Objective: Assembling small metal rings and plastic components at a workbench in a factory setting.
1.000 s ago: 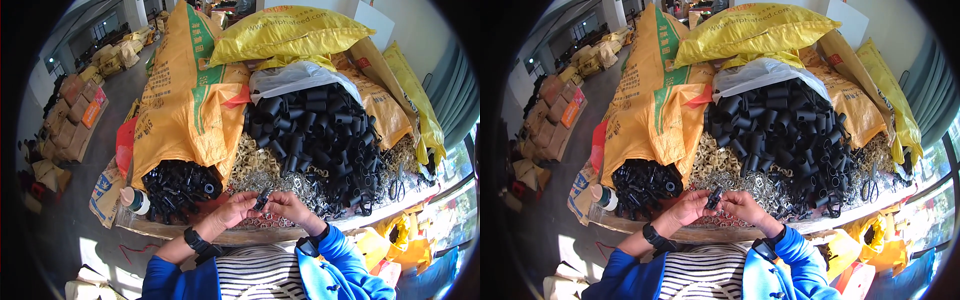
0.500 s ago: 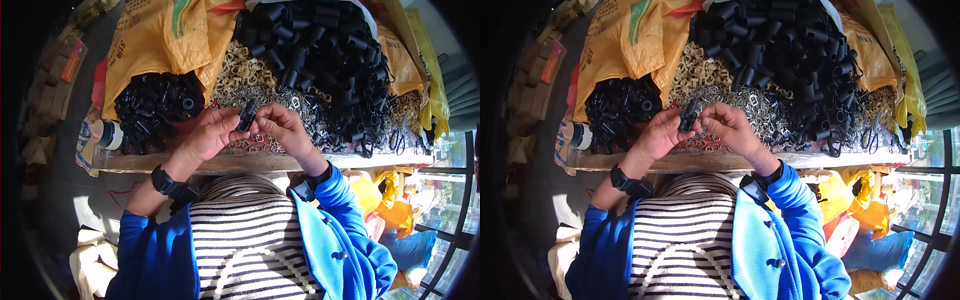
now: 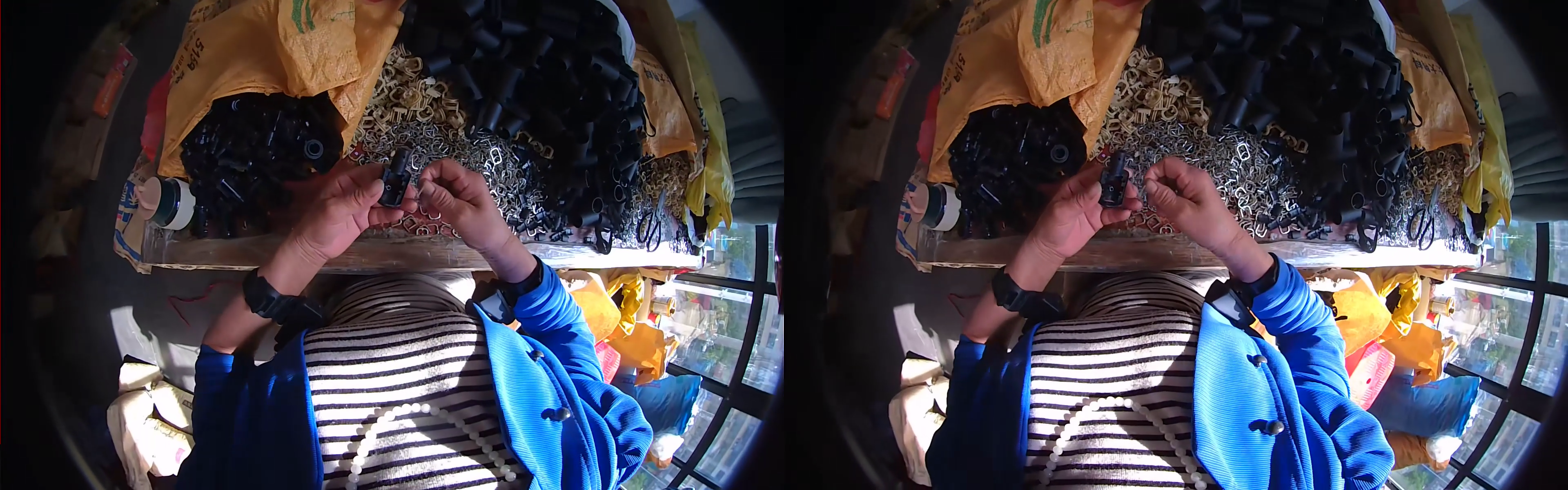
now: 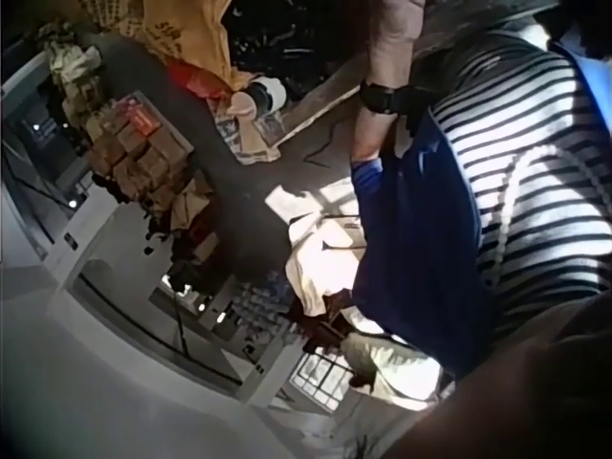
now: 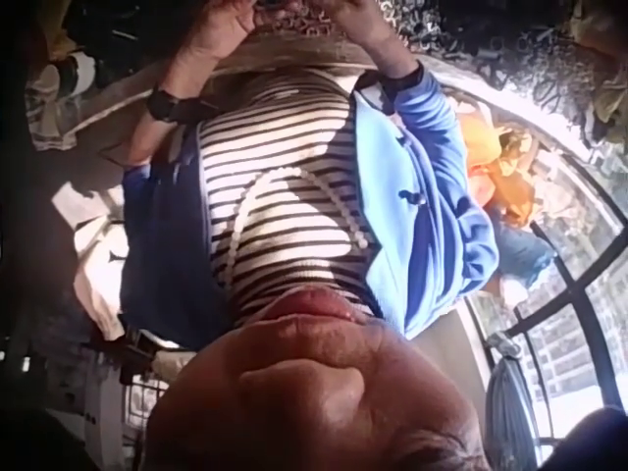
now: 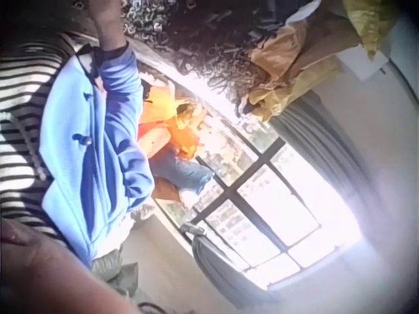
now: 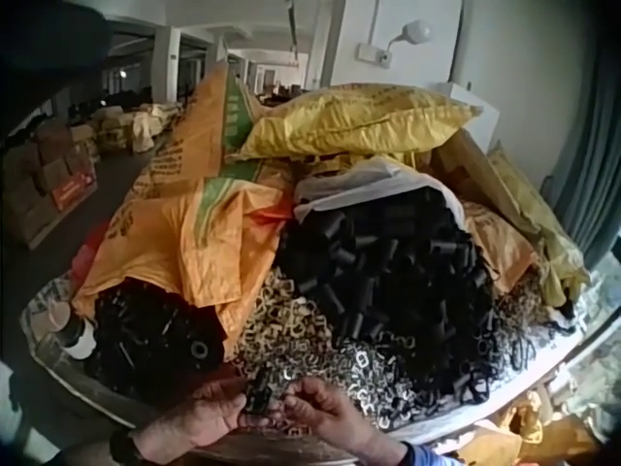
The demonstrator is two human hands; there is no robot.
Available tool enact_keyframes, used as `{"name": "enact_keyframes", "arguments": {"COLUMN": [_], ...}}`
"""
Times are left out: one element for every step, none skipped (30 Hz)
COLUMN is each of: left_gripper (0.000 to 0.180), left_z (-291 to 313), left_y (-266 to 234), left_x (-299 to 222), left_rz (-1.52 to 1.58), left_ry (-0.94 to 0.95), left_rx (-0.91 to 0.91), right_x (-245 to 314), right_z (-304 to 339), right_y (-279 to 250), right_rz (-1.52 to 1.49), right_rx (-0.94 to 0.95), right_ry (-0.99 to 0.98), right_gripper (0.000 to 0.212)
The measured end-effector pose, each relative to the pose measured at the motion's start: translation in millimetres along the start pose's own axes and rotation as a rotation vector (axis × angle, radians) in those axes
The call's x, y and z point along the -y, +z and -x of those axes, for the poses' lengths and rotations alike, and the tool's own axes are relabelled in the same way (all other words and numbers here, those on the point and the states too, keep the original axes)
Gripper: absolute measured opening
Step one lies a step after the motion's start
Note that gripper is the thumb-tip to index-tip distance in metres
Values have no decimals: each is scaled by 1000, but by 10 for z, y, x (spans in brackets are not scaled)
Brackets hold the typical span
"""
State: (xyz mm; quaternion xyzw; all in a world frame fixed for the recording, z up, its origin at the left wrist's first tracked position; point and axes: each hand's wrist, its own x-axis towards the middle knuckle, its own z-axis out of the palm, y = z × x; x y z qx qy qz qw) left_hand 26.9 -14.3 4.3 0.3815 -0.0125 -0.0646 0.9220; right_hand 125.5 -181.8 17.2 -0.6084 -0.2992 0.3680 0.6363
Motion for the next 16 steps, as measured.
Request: {"name": "enact_keyframes", "arguments": {"left_gripper": [36,37,37,37,38,39,39,39,39,40,40,40,40,39,39,39], "left_z": [27,57,88,116,143,171,196,218,244,271,298,326,353,372,392,414], "left_y": [-23,-43,-59,-78,-95,-111,-123,-131,-137,-146,-162,-182,-204,-219,-233,-247], "left_x": [-2,-8,-18,-38,-57,-73,-86,-96,-105,-113,-113,-103,-94,-89,-92,-97], "left_rz": [13,27,31,39,46,53,55,73,91,108,108,110,111,113,107,101], "left_ry": [22,44,50,59,69,77,82,87,93,98,101,111,120,130,131,133], "left_rx": [-28,-57,-61,-65,-69,-73,-77,-83,-90,-98,-104,-114,-125,-133,-118,-104], "right_x": [2,12,23,28,25,19,11,4,6,16,26,29,24,20,12,1], "right_z": [-19,-37,-53,-77,-99,-118,-136,-152,-168,-184,-200,-217,-235,-247,-261,-275], "right_y": [19,41,63,89,116,145,173,200,232,265,296,324,349,364,378,391], "right_rz": [4,13,22,30,32,46,60,72,72,72,72,70,67,102,136,170], "right_rx": [6,12,18,24,30,30,30,30,37,45,53,62,69,78,88,98], "right_ry": [4,8,13,16,18,27,35,44,46,45,45,44,46,38,30,22], "right_gripper": [12,12,12,13,13,13,14,14,14,14,13,13,13,12,12,12]}}
